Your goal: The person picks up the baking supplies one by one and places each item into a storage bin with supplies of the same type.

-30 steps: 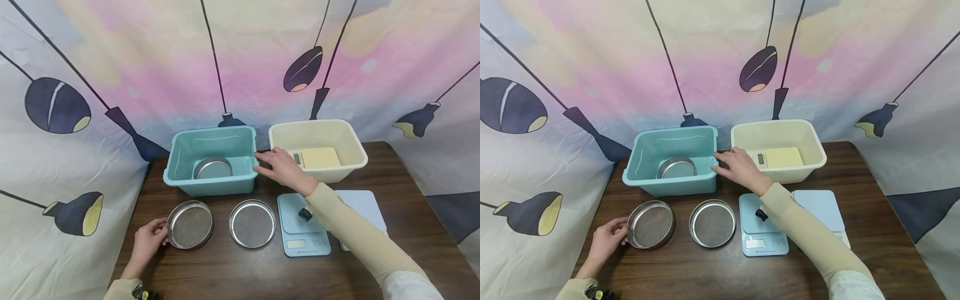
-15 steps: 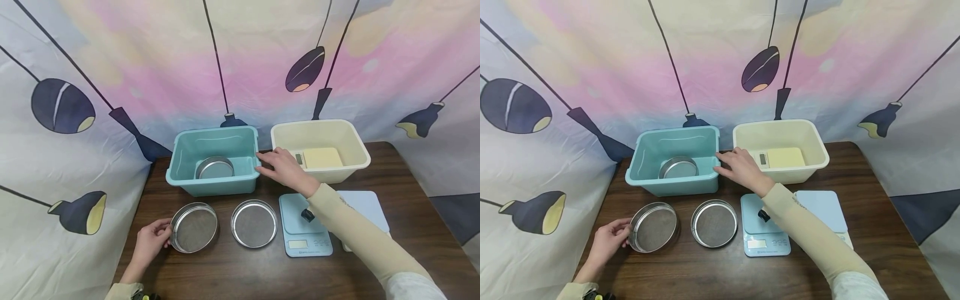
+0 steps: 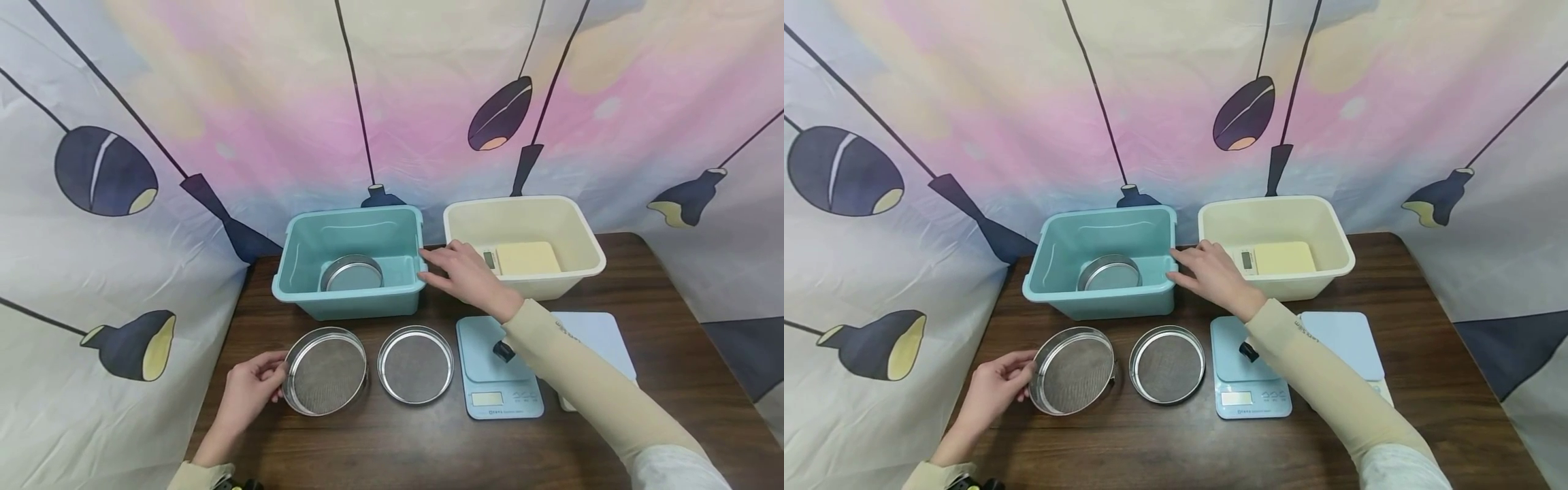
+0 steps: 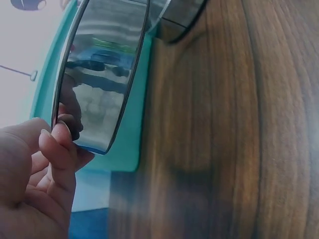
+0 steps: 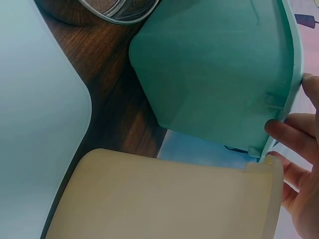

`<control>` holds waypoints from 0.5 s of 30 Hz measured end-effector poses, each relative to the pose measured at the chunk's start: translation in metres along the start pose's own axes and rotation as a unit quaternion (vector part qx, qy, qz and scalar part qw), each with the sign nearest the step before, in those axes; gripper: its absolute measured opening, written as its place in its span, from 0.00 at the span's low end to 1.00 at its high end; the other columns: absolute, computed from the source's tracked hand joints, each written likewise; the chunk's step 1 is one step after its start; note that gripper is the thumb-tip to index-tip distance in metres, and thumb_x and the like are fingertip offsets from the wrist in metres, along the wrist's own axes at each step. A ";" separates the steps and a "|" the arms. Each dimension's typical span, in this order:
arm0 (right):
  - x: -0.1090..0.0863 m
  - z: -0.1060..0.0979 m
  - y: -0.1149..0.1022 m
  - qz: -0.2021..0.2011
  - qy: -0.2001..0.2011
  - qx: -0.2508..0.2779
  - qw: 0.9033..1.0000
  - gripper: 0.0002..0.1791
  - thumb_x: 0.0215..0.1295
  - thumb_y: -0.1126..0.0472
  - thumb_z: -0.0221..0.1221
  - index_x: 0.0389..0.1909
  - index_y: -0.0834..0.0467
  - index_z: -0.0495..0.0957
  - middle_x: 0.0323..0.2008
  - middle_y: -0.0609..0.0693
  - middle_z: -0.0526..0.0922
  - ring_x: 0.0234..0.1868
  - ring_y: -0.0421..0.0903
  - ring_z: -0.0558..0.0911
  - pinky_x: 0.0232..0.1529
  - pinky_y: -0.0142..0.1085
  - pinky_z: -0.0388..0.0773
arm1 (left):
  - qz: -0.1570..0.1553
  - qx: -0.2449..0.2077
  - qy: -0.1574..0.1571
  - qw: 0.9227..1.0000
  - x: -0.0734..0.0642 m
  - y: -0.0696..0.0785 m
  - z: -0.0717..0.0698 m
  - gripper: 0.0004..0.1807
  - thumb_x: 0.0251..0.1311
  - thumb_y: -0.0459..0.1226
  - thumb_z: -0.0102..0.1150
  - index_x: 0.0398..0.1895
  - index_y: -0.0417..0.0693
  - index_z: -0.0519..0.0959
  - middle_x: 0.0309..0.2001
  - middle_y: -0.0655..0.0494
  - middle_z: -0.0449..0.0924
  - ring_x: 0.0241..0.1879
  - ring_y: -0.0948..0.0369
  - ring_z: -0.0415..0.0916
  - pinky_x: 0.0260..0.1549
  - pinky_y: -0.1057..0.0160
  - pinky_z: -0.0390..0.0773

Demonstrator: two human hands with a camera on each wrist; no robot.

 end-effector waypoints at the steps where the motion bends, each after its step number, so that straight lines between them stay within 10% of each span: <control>1: 0.000 0.000 0.000 -0.001 0.000 -0.001 1.000 0.31 0.76 0.46 0.61 0.70 0.61 0.76 0.63 0.56 0.83 0.46 0.53 0.77 0.45 0.46 0.73 | 0.001 -0.001 -0.004 1.000 0.000 0.003 0.000 0.10 0.65 0.25 0.63 0.47 0.33 0.87 0.20 0.55 0.83 0.14 0.67 0.73 0.15 0.69 0.75; 15: 0.000 0.000 -0.001 -0.008 0.004 -0.010 1.000 0.31 0.76 0.46 0.61 0.70 0.61 0.76 0.62 0.57 0.84 0.47 0.54 0.78 0.46 0.47 0.74 | 0.051 0.021 -0.030 0.998 0.006 0.037 -0.010 0.11 0.63 0.24 0.62 0.47 0.35 0.87 0.15 0.64 0.77 0.13 0.67 0.73 0.15 0.67 0.76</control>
Point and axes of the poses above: each hand's wrist, its own x-axis towards the middle knuckle, its own z-axis out of the palm, y = z × x, the point moved 2 cm from there along x, towards the middle knuckle
